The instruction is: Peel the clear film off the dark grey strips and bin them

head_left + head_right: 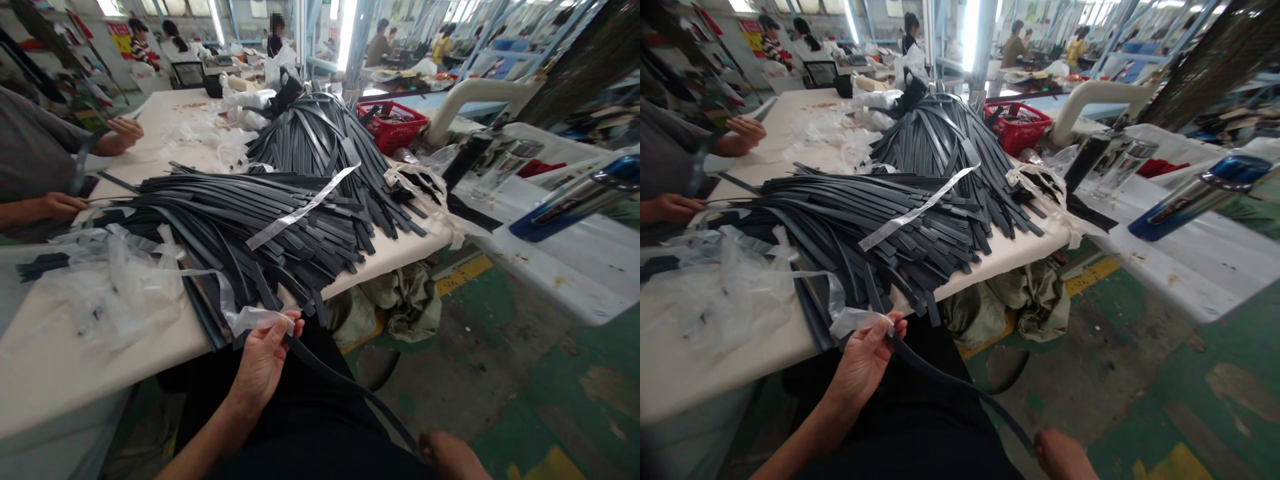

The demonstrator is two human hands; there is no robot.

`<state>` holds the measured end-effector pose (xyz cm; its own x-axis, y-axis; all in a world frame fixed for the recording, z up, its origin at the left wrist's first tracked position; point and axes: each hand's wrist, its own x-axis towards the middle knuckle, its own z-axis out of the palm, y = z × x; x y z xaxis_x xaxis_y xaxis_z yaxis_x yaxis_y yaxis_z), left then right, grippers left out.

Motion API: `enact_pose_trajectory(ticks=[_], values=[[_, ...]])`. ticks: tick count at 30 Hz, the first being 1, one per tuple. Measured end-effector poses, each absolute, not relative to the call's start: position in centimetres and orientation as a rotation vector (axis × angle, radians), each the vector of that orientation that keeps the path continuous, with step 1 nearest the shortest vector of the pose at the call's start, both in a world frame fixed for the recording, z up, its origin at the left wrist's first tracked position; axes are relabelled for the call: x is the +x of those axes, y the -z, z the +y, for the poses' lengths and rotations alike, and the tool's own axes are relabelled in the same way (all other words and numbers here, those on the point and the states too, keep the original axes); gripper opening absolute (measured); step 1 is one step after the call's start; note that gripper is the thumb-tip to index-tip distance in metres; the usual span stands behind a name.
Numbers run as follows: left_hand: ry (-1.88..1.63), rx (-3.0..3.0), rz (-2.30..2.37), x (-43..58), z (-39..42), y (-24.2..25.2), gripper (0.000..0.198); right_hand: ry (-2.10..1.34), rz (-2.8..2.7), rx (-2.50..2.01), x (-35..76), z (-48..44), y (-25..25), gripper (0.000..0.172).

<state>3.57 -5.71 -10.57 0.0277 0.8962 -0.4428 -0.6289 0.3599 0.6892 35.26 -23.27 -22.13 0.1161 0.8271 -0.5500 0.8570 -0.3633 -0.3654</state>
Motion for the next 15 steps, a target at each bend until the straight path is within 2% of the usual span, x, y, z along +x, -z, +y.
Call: enact_pose_trajectory(ticks=[1,3,5,7,9,11,15], values=[[-1.198,0.351,0.977,3.7,-5.9,10.6,0.031,1.099,1.784,2.299,34.6,-22.0,21.5,0.017],[-1.173,0.381,0.975,3.8,-6.2,10.8,0.031,1.188,1.924,2.227,32.5,-18.9,19.5,0.035],[-1.149,0.419,0.954,4.0,-6.7,11.0,0.028,1.461,2.207,2.019,29.3,-15.5,16.6,0.046],[-1.118,0.484,0.956,4.0,-7.2,11.2,0.025,1.846,2.43,1.669,25.6,-12.3,13.5,0.046],[-1.074,0.586,1.009,3.8,-7.6,11.5,0.023,2.103,2.532,1.386,22.1,-9.7,11.2,0.036],[-1.028,0.654,1.062,3.6,-7.7,11.5,0.025,2.373,2.443,1.405,19.5,-7.8,10.3,0.029],[-1.184,0.535,1.004,3.0,-6.7,10.6,0.027,2.746,2.15,1.643,18.6,-7.0,11.2,0.038]])
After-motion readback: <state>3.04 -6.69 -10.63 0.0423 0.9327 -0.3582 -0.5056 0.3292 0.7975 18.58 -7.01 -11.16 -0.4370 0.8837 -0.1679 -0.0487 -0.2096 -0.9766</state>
